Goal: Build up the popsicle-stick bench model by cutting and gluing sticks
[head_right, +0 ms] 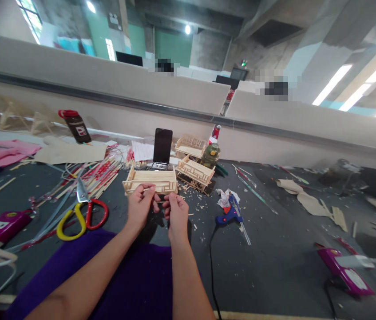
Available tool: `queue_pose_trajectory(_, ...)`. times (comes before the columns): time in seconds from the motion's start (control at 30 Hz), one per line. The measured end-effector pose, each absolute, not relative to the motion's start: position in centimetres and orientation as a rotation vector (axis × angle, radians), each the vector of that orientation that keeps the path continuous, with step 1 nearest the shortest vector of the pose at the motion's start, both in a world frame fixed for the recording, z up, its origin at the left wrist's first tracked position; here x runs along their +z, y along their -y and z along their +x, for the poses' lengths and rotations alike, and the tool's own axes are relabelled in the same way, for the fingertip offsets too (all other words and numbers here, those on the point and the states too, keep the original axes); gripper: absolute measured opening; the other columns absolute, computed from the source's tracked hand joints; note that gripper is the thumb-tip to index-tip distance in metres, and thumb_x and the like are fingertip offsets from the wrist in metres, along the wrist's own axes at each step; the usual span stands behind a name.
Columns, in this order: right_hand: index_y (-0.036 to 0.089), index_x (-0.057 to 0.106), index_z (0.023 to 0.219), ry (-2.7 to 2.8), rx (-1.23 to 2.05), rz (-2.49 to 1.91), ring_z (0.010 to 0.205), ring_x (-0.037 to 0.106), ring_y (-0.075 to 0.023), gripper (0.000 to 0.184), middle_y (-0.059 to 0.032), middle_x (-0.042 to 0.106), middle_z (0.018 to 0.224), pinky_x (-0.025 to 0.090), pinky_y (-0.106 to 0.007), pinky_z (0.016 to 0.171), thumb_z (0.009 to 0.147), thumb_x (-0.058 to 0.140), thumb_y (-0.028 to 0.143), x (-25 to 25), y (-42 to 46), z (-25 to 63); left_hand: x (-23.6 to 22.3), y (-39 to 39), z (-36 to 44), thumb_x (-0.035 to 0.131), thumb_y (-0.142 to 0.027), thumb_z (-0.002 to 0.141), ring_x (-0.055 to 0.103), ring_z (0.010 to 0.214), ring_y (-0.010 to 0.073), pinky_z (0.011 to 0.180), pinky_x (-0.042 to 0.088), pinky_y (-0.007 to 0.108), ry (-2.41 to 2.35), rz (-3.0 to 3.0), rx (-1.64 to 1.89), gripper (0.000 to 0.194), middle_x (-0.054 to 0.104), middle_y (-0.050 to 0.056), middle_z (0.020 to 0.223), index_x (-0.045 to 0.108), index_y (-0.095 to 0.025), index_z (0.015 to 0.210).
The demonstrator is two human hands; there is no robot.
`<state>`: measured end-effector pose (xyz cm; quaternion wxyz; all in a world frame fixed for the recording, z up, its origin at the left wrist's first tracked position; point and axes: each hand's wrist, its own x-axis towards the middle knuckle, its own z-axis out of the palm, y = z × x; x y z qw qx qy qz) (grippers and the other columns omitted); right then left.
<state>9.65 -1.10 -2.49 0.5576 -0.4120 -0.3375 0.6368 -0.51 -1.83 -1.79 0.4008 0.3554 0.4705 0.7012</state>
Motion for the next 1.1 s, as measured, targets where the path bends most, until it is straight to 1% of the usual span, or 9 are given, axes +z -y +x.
queue_pose_trajectory(1.1,0.015,0.065,0.071,0.797,1.493,-0.96,0.037,0.039,-0.0038,0.039,0.0045,0.056,0.051,0.023,-0.015,0.034,0.067,0.073,0.053,-2.39,1.15,9.55,-1.87,1.81,-0.66,0.065,-0.044,0.079,0.053,0.032,0.0095,0.034,0.039,0.018,-1.2,0.931,1.77,0.034,0.061,-0.006,0.056,0.055,-0.017,0.097)
